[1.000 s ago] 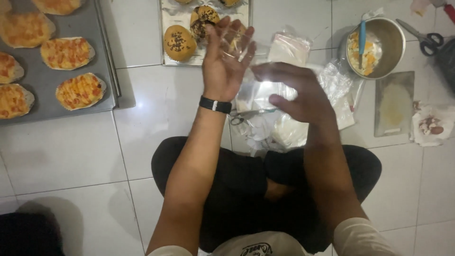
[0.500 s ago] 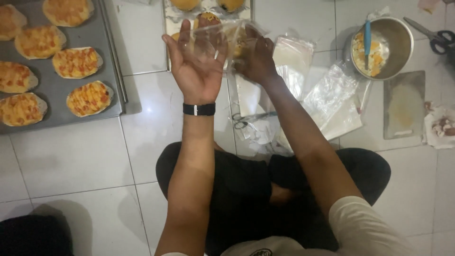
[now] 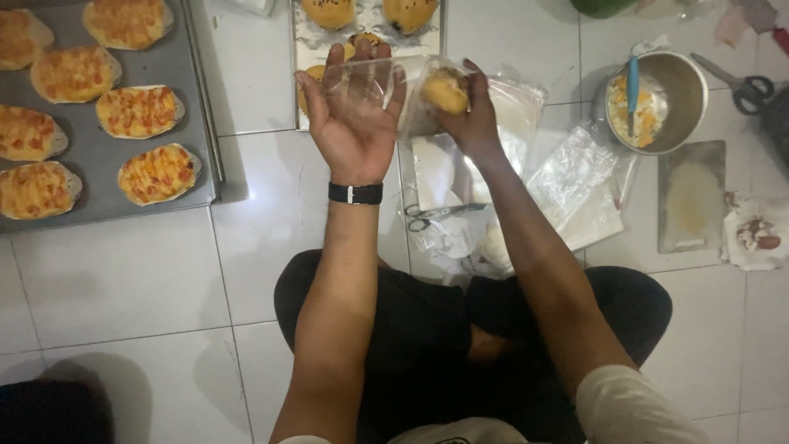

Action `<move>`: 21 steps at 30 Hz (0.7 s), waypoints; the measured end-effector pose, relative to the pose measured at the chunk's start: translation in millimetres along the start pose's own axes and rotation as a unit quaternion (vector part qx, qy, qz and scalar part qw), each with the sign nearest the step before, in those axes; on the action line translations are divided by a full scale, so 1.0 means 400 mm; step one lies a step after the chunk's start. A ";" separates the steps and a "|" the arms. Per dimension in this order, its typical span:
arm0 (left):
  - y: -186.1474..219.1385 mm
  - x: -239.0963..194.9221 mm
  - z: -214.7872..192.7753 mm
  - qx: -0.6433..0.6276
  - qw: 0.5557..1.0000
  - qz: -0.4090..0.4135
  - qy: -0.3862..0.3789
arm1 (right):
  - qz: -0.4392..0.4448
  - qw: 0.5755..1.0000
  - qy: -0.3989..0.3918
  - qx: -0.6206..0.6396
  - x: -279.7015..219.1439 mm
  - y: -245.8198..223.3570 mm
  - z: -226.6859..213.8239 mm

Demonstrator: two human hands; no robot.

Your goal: The person sits on the floor and packages round baked buns into clear plastic bags. They open a bag, place a bun inside, and seal it before setting it aside. This process is repeated for multiple buns taken from a nearby tray.

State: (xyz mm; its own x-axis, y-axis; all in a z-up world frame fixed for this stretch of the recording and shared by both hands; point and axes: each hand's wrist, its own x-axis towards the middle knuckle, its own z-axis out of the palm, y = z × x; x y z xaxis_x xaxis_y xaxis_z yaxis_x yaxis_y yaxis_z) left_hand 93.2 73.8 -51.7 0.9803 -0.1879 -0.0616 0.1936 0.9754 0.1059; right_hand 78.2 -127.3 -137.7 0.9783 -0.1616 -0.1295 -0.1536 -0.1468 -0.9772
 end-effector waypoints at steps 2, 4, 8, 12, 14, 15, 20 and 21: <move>-0.002 -0.001 0.005 -0.001 1.000 0.009 -0.010 | -0.070 0.997 -0.007 0.007 -0.055 -0.004 -0.046; -0.005 -0.002 0.006 0.000 1.000 0.016 -0.017 | -0.137 0.990 -0.012 0.014 -0.125 -0.047 -0.079; -0.018 -0.003 0.009 0.021 0.997 0.039 -0.061 | -0.187 0.979 -0.003 0.078 -0.272 -0.197 -0.102; -0.038 -0.015 0.019 0.079 0.987 0.066 -0.121 | -0.241 0.961 0.021 0.136 -0.336 -0.262 -0.077; -0.054 -0.027 0.032 0.088 0.987 0.068 -0.114 | -0.241 0.957 0.039 0.156 -0.339 -0.270 -0.050; -0.059 -0.033 0.039 0.098 0.987 0.072 -0.104 | -0.239 0.953 0.053 0.177 -0.339 -0.275 -0.034; -0.079 -0.041 0.034 0.107 0.982 0.072 -0.138 | -0.242 0.946 0.094 0.195 -0.336 -0.260 0.024; -0.083 -0.043 0.038 0.110 0.980 0.067 -0.154 | -0.240 0.948 0.109 0.178 -0.335 -0.261 0.032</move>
State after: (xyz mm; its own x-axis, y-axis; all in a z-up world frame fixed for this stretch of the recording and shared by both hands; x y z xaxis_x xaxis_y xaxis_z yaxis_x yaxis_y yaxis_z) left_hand 70.4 43.1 -39.2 0.9567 -0.1194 0.2654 0.0337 0.9512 0.3066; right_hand -35.1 -77.9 -20.7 0.8660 -0.3622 0.3447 0.3965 0.0777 -0.9147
